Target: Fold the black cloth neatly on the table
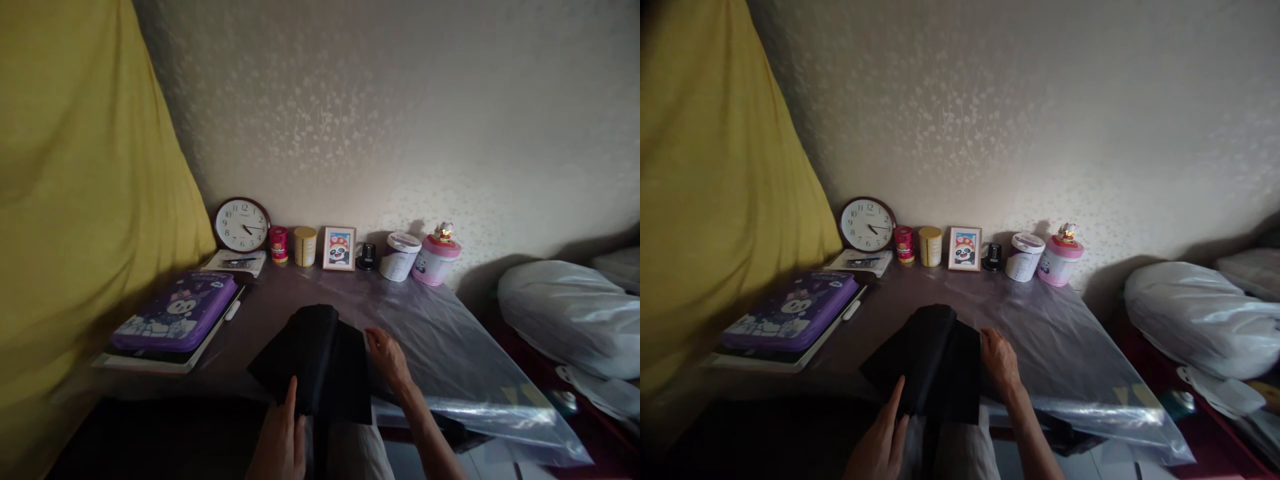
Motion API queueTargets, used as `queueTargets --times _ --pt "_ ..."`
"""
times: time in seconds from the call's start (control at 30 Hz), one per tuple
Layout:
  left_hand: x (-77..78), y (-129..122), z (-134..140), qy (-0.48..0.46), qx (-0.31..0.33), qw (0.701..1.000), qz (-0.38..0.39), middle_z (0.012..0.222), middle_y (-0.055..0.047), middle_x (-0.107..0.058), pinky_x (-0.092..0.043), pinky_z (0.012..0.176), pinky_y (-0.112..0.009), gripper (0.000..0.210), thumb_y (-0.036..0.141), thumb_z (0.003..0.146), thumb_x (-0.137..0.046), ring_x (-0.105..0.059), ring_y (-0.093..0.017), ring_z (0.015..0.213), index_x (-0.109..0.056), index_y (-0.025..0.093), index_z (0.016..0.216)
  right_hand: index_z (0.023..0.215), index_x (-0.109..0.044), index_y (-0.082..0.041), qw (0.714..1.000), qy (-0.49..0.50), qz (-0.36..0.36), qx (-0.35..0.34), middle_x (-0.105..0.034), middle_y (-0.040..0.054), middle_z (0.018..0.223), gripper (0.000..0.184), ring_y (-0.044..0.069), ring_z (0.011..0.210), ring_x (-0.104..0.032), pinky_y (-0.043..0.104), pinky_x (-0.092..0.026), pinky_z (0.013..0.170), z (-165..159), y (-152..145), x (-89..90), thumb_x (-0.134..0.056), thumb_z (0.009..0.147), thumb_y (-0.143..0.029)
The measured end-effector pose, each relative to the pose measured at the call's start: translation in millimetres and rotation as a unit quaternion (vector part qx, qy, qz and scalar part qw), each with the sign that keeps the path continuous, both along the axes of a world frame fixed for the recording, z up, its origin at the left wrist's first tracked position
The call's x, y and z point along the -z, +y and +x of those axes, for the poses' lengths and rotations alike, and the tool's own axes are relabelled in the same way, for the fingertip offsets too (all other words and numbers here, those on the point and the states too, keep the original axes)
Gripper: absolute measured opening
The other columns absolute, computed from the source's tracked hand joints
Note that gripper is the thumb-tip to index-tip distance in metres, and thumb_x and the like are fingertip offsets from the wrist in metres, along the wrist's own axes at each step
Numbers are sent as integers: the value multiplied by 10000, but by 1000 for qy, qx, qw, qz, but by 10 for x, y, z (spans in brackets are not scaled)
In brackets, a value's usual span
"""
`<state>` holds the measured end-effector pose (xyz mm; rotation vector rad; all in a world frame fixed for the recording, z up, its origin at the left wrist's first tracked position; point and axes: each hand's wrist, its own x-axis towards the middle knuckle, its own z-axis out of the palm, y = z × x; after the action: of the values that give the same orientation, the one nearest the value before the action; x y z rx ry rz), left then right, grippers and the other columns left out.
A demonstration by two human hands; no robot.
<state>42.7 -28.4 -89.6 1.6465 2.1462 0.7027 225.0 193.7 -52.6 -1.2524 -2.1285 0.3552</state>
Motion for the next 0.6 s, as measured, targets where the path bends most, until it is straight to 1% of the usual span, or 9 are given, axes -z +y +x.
queueTargets --times 0.1,0.17,0.23,0.3,0.37,0.47,0.53,0.6 --pt "-39 15 10 -3 -1 1000 -8 1444 -274 -474 -438 1076 -450 638 284 964 -92 -539 -262 1300 -155 -52 1503 1007 -701 -237 999 -8 -35 3 -767 66 907 295 241 821 -732 297 -497 701 68 -97 56 -420 921 -274" --pt "-62 21 10 -6 -3 1000 -16 1456 -271 -461 -427 1087 -454 643 290 961 -82 -533 -260 1307 -140 -43 1508 1013 -696 -245 998 3 -69 -7 -768 55 889 309 232 802 -733 286 -489 681 66 -140 73 -408 921 -310" --pt "-74 20 8 -12 -7 1000 -27 1466 -271 -449 -419 1095 -459 653 296 954 -75 -528 -260 1312 -141 -46 1507 1012 -695 -237 995 30 -94 -11 -766 66 905 324 239 821 -730 293 -491 698 49 -167 69 -406 901 -334" --pt "-75 14 3 -19 -5 999 -30 1490 -271 -417 -403 1111 -461 664 300 949 -65 -510 -257 1330 -146 -61 1501 1009 -695 -224 993 70 -97 -5 -762 83 934 334 250 855 -723 307 -497 728 29 -188 44 -419 875 -357" --pt "-68 8 -3 -27 1 999 -24 1515 -268 -378 -393 1121 -459 670 304 947 -60 -489 -252 1349 -148 -72 1495 1013 -693 -214 990 107 -95 -3 -756 90 929 346 252 846 -714 315 -500 730 11 -210 6 -433 864 -388" --pt "-62 7 -10 -33 -1 999 -17 1525 -252 -370 -394 1122 -445 665 307 951 -71 -485 -242 1353 -157 -64 1496 1038 -681 -196 984 139 -111 -31 -727 69 815 376 217 685 -675 303 -490 652 -17 -257 -52 -463 856 -442" --pt "-64 13 -11 -31 -5 999 -19 1522 -250 -376 -397 1120 -442 660 301 951 -79 -488 -242 1351 -166 -64 1494 1052 -670 -180 979 154 -122 -56 -676 36 727 394 181 577 -609 286 -465 589 -41 -292 -80 -501 834 -461" --pt "-65 17 -9 -29 -5 999 -19 1519 -261 -375 -397 1118 -450 660 292 947 -82 -489 -249 1350 -171 -74 1489 1057 -660 -172 975 168 -128 -67 -611 1 667 399 156 534 -550 270 -435 551 -73 -323 -101 -540 808 -458"
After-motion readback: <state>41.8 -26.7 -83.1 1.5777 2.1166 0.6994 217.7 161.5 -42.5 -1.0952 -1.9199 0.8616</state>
